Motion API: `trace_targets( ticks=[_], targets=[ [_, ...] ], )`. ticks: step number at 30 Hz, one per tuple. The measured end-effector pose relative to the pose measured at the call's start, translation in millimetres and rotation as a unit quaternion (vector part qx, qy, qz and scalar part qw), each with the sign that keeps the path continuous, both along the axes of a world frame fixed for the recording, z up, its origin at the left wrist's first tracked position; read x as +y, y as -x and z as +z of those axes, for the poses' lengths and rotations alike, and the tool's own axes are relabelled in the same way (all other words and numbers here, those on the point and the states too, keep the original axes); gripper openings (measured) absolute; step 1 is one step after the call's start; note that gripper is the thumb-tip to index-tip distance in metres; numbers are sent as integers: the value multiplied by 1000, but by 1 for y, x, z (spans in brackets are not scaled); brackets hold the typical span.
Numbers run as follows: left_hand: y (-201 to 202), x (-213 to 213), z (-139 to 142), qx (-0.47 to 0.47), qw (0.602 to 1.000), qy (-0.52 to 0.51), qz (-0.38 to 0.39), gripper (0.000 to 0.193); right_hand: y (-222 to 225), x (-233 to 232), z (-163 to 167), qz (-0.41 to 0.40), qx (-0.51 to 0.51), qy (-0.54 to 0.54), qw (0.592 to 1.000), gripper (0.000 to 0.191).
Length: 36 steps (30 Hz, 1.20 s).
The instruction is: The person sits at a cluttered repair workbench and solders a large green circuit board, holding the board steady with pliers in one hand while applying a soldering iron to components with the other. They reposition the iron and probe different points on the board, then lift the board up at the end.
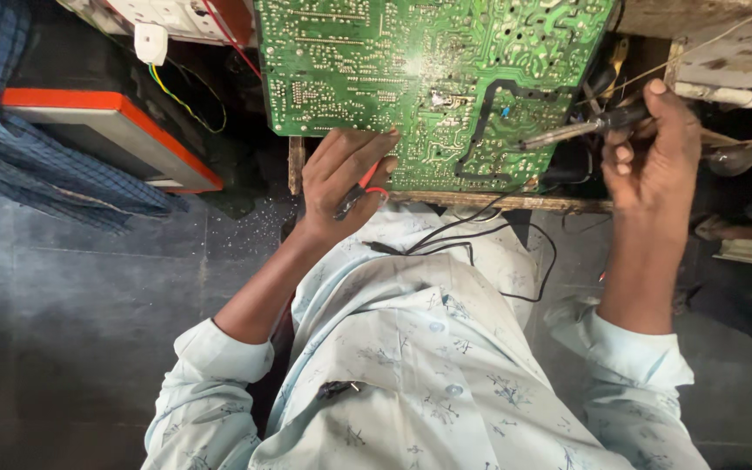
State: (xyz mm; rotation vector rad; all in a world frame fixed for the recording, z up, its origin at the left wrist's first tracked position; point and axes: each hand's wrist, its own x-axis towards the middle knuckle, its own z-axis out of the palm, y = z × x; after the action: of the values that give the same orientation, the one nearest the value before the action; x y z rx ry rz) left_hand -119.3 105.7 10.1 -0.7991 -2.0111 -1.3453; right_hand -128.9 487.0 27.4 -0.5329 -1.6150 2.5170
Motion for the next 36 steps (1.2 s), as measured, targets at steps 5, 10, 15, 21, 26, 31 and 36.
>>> trace_targets(
  ticks=[5,10,15,21,26,31,36],
  targets=[
    [0,-1,3,8,1000,-8,-1,39,2,2,-12,-40,-12,61,997,23],
    [0,-1,5,1,1000,-9,-1,37,5,1,-13,-42,-11,75,996,22],
    [0,-3,7,0,1000,-16,-15,38,4,-10,-5,-56,21,50,997,19],
    [0,-6,9,-3,1000,-13,-27,41,9,-37,6,-42,92,-64,993,31],
    [0,-8,10,-1,999,-13,-33,42,15,-55,14,-41,127,-100,986,34],
    [0,-9,11,-1,999,-15,-42,43,19,-65,22,-29,147,-130,980,37],
    [0,-9,11,11,999,-18,-26,39,25,-68,27,-14,149,-140,979,37]
  ],
)
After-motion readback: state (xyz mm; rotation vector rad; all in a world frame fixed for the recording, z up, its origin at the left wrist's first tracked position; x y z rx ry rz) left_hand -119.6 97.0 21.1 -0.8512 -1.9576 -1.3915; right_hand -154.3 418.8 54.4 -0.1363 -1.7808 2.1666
